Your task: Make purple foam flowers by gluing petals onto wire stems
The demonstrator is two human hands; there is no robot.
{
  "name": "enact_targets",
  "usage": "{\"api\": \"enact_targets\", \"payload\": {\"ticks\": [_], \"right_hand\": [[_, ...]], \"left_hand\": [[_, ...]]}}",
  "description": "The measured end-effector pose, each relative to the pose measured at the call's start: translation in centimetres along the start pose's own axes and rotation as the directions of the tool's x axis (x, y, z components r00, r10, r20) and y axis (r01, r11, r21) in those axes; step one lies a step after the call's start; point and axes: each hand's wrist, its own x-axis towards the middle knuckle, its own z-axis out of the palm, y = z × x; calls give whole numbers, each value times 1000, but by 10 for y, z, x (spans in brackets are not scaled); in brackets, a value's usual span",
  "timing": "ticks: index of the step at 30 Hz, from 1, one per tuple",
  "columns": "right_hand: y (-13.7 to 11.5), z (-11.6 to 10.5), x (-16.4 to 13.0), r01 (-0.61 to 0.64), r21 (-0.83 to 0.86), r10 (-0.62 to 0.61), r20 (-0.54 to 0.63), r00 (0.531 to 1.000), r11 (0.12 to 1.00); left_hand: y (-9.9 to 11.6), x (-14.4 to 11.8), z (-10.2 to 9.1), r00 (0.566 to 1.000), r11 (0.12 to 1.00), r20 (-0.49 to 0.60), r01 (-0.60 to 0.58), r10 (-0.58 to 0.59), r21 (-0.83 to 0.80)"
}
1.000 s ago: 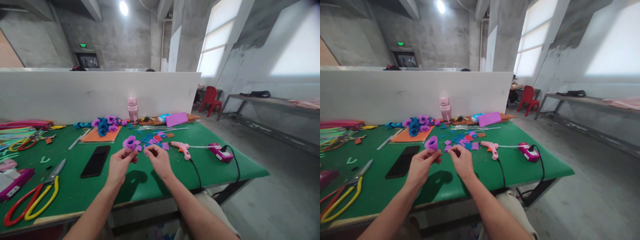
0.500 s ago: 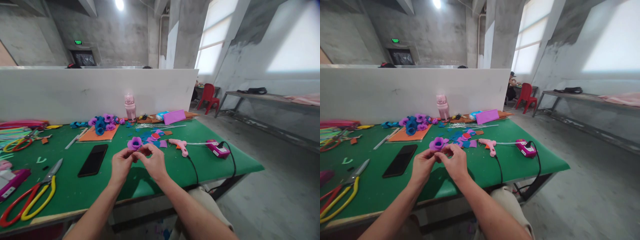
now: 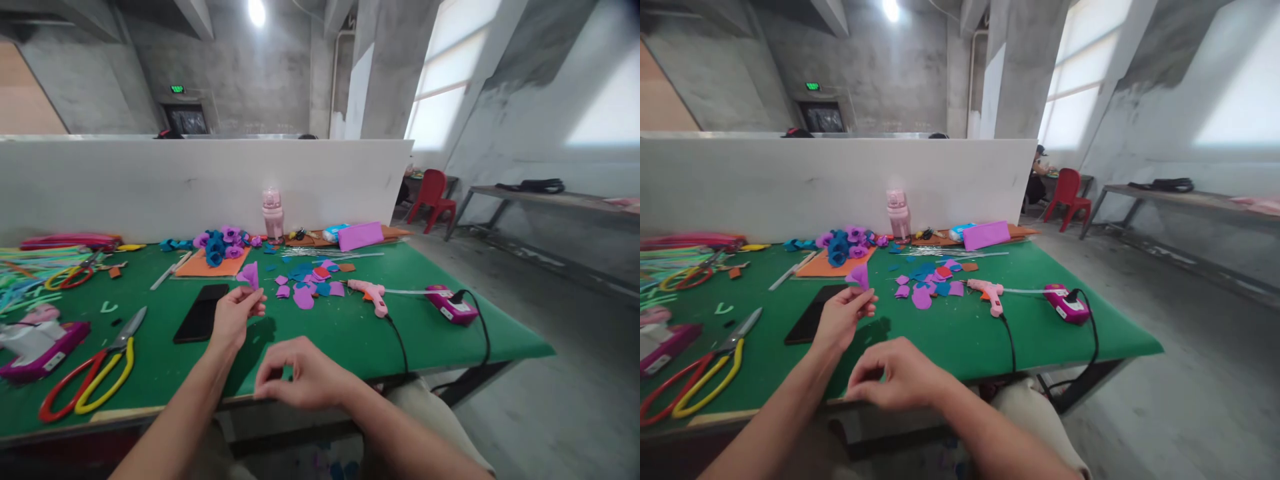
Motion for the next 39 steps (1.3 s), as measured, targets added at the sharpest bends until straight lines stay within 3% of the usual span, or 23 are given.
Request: {"api": "enact_targets", "payload": {"ticks": [4,7,11,16,19,23,26,28,31,34,37,39], "right_hand": [[3,18,-17,21,-42,-7,315,949,999],[11,32,-29,34,-109,17,437,899,993],[18,51,-43,39,-370,148,464,873,928],[22,64,-60,191,-677,267,511,817,711],[29,66,-64,222,-743,319,509,799,631],[38,64,-58,214,-746,272,471,839,630],[38,62,-53,138,-787,419,458,784,601],[35,61,-50,52,-782,480,431,764,621],[30,61,-48,-82,-725,456,338,823,684],[30,60,-52,-43,-666,376,365,852,744],[32,55,-58,154,-558,247,576,779,816],[31,50,-60,196,-507,231,659,716,839]], "left_hand": [[4,1,-12,1000,999,-9,24,-24,-22],[6,-4,-17,1000,1000,-12,25,-25,-15],[4,-9,-21,999,999,-10,48,-48,-3],[4,-12,-27,999,999,-3,47,-47,-3],[6,-13,-28,999,999,-2,42,-42,-2],[6,-13,-28,999,999,4,35,-35,-2],[6,-12,-27,999,999,5,39,-39,-6],[5,-13,-27,999,999,7,40,-40,-9],[6,-13,-26,999,999,8,42,-42,-15],[6,-14,-26,999,999,10,46,-46,-15],[6,-15,-25,999,999,12,46,-46,-12],[6,-16,-25,999,999,11,49,-49,-14]]}}
